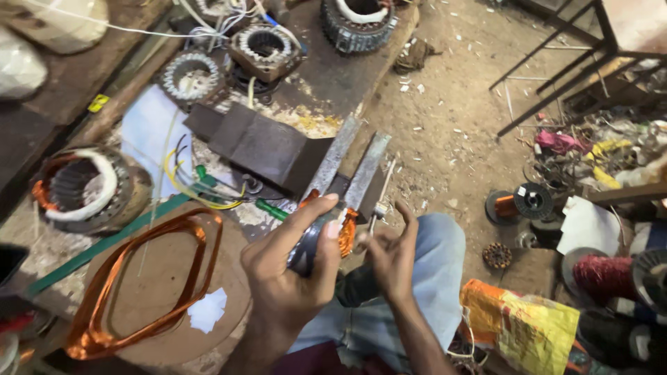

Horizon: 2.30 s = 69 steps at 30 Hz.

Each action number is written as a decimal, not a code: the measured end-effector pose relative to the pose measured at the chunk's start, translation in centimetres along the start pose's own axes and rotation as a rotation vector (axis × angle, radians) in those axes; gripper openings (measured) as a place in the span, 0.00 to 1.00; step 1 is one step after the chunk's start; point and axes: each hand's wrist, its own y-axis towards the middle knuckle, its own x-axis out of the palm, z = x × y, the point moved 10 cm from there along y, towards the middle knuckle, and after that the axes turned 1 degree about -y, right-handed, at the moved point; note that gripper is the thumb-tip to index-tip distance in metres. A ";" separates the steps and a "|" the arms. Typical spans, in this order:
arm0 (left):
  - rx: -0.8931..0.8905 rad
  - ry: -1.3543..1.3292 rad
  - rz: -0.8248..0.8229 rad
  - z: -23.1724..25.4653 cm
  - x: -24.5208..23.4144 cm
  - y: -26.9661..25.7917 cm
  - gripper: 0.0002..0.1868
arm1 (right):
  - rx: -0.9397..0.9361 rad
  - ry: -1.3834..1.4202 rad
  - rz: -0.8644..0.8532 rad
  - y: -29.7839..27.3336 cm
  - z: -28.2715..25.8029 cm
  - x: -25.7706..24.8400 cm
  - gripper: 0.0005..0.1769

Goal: The person winds copper wire around a motor stator core, inserting white insulating material between the slots. The person uses a metal tool to push the wire into the slots and continues winding the coil.

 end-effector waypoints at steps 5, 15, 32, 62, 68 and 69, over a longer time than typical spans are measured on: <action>-0.032 0.008 -0.016 -0.3 0.3 -0.2 0.15 | -0.015 -0.446 -0.111 4.9 -2.0 -1.9 0.29; 0.064 0.065 -0.015 0.0 0.2 0.4 0.16 | -0.557 -0.721 0.159 17.0 -21.0 -15.2 0.13; 0.058 -0.072 0.056 -0.1 -1.1 -1.1 0.22 | 0.256 -0.050 -0.621 12.4 9.2 4.2 0.16; -0.029 -0.317 0.022 -8.6 -4.1 -8.9 0.46 | -0.524 -0.821 -0.511 -3.9 -1.6 15.0 0.13; 0.119 -0.306 -0.241 -7.5 -2.2 -6.7 0.56 | -0.219 -0.645 -0.482 -3.2 0.0 13.2 0.15; 0.092 -0.302 -0.263 -7.8 -1.9 -6.7 0.57 | -0.186 -0.525 -0.480 -4.1 0.0 11.8 0.17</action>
